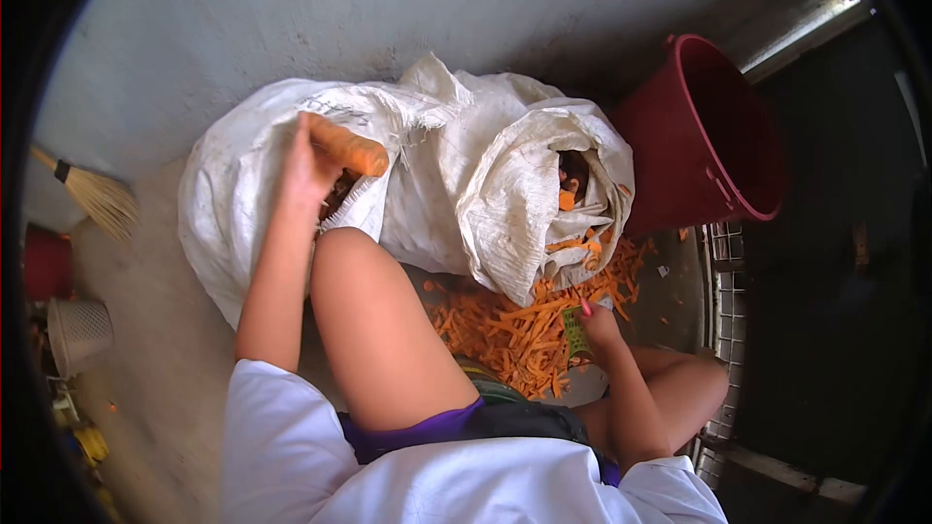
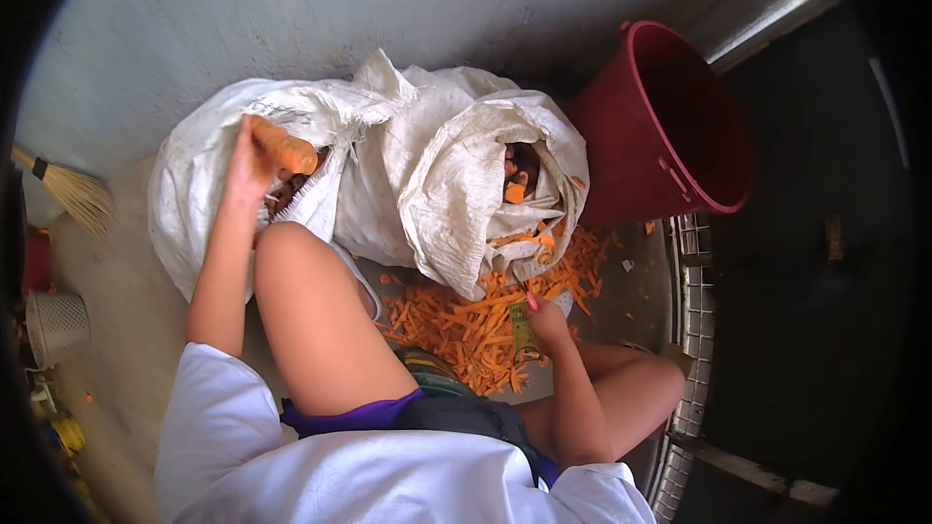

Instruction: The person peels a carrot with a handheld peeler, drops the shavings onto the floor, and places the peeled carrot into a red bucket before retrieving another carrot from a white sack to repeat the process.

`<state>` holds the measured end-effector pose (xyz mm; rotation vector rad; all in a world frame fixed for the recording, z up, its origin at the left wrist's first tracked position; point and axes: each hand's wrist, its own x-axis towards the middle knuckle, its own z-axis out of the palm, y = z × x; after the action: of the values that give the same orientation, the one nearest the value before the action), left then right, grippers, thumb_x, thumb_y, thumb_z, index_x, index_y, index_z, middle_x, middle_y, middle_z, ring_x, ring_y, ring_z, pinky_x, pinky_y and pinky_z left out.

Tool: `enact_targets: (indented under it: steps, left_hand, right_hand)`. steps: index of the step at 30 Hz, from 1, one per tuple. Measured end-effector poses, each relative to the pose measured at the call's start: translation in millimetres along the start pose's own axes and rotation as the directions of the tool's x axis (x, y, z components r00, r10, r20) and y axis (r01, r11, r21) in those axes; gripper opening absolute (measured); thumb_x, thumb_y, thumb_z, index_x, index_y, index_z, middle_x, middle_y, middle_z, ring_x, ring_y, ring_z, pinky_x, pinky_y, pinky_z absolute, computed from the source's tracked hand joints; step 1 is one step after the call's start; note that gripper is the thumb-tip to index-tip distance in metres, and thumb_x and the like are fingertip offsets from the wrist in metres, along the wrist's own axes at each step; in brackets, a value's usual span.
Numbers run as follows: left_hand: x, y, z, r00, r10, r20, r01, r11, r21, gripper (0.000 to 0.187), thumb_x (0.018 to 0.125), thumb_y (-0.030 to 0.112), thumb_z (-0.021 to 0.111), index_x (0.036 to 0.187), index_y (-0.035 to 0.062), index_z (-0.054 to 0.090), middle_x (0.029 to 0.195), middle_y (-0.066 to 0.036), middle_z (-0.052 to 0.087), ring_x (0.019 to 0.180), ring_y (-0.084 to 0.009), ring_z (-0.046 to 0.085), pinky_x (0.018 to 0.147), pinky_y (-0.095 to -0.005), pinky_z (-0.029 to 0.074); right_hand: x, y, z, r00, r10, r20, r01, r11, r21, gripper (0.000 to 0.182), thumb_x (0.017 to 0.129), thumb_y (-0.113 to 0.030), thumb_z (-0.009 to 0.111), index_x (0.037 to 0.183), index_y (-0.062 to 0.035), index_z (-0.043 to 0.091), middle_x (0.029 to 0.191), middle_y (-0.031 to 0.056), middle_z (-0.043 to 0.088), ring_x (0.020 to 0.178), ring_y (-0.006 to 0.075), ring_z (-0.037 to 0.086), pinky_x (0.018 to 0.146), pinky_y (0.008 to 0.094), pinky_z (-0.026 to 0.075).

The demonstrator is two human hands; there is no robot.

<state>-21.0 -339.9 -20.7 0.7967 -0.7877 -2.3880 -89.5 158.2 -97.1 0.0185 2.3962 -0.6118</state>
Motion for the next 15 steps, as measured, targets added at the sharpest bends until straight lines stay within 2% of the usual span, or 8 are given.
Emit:
enact_targets:
  steps: [3, 5, 7, 9, 11, 12, 13, 15]
  left_hand:
    - [-27.9, -21.7, 54.8, 0.992, -0.112, -0.053, 0.107, 0.991, -0.081, 0.039, 0.08, 0.041, 0.049, 0.094, 0.0057, 0.041, 0.084, -0.011, 0.049, 0.079, -0.0247, 0.051, 0.076, -0.0421, 0.043]
    - [-39.2, -49.8, 58.2, 0.937, -0.268, 0.223, 0.283, 0.959, -0.034, 0.039, 0.08, 0.044, 0.046, 0.092, 0.0072, 0.04, 0.081, -0.009, 0.048, 0.071, -0.0236, 0.05, 0.073, -0.0437, 0.044]
    - [-74.7, -91.7, 90.2, 0.902, -0.429, 0.052, 0.43, 0.876, -0.221, 0.039, 0.081, 0.045, 0.043, 0.088, 0.0069, 0.041, 0.078, -0.01, 0.049, 0.072, -0.0249, 0.051, 0.07, -0.0456, 0.045]
    - [-117.1, -129.3, 107.7, 0.825, -0.565, 0.03, 0.564, 0.817, -0.117, 0.039, 0.082, 0.045, 0.042, 0.083, 0.0054, 0.044, 0.077, -0.012, 0.05, 0.073, -0.0269, 0.051, 0.072, -0.0483, 0.044]
    - [-145.2, -155.0, 111.5, 0.709, -0.702, 0.073, 0.704, 0.698, -0.13, 0.039, 0.083, 0.043, 0.04, 0.08, 0.004, 0.045, 0.078, -0.015, 0.05, 0.075, -0.0291, 0.052, 0.077, -0.0497, 0.042]
    - [-159.4, -163.3, 112.5, 0.637, -0.747, 0.19, 0.77, 0.624, -0.132, 0.038, 0.083, 0.04, 0.039, 0.079, 0.0028, 0.045, 0.08, -0.017, 0.05, 0.078, -0.0298, 0.051, 0.08, -0.0504, 0.04]
    - [-176.2, -169.3, 120.1, 0.611, -0.758, 0.226, 0.791, 0.597, -0.134, 0.032, 0.084, 0.033, 0.039, 0.078, 0.0015, 0.045, 0.082, -0.019, 0.05, 0.082, -0.0313, 0.051, 0.082, -0.051, 0.039]
    - [-190.8, -193.2, 119.2, 0.599, -0.714, 0.361, 0.761, 0.648, 0.019, 0.027, 0.083, 0.026, 0.04, 0.082, -0.0005, 0.045, 0.088, -0.022, 0.05, 0.089, -0.034, 0.051, 0.085, -0.0492, 0.038]
  right_hand:
    - [-7.8, -7.9, -13.9, 0.983, -0.183, -0.034, 0.179, 0.98, -0.09, 0.023, 0.073, -0.021, 0.054, 0.082, 0.0, 0.053, 0.07, 0.0182, 0.055, 0.067, 0.0315, 0.053, 0.061, 0.0379, 0.039]
    - [-17.4, -16.9, -21.1, 0.977, -0.202, -0.069, 0.199, 0.979, -0.05, 0.023, 0.073, -0.021, 0.054, 0.082, -0.0005, 0.054, 0.071, 0.0181, 0.056, 0.068, 0.0321, 0.053, 0.061, 0.0382, 0.039]
    - [-23.5, -22.3, -27.7, 0.964, -0.239, -0.115, 0.238, 0.971, -0.025, 0.023, 0.072, -0.022, 0.054, 0.082, -0.0009, 0.054, 0.071, 0.0179, 0.056, 0.068, 0.0328, 0.054, 0.061, 0.0383, 0.04]
    - [-28.8, -22.2, -32.9, 0.945, -0.284, -0.164, 0.286, 0.958, -0.015, 0.024, 0.072, -0.023, 0.054, 0.083, -0.0011, 0.055, 0.071, 0.0176, 0.057, 0.068, 0.0334, 0.054, 0.061, 0.0383, 0.04]
    - [-18.6, -9.1, -33.0, 0.908, -0.361, -0.214, 0.389, 0.915, 0.107, 0.023, 0.073, -0.024, 0.054, 0.08, -0.0014, 0.055, 0.065, 0.0146, 0.055, 0.06, 0.0291, 0.053, 0.057, 0.0364, 0.039]
    - [-22.3, -10.5, -36.9, 0.919, -0.326, -0.219, 0.372, 0.902, 0.219, 0.023, 0.074, -0.024, 0.054, 0.077, -0.0011, 0.054, 0.061, 0.0109, 0.053, 0.057, 0.0239, 0.05, 0.055, 0.0343, 0.038]
    - [-26.8, -16.0, -42.0, 0.928, -0.297, -0.224, 0.359, 0.874, 0.327, 0.023, 0.075, -0.024, 0.053, 0.074, -0.0008, 0.053, 0.057, 0.0073, 0.051, 0.053, 0.0188, 0.048, 0.052, 0.0322, 0.037]
    - [-37.8, -24.2, -47.2, 0.906, -0.292, -0.308, 0.413, 0.774, 0.48, 0.023, 0.077, -0.024, 0.053, 0.07, -0.0011, 0.052, 0.055, 0.0029, 0.046, 0.051, 0.0132, 0.042, 0.05, 0.0295, 0.035]
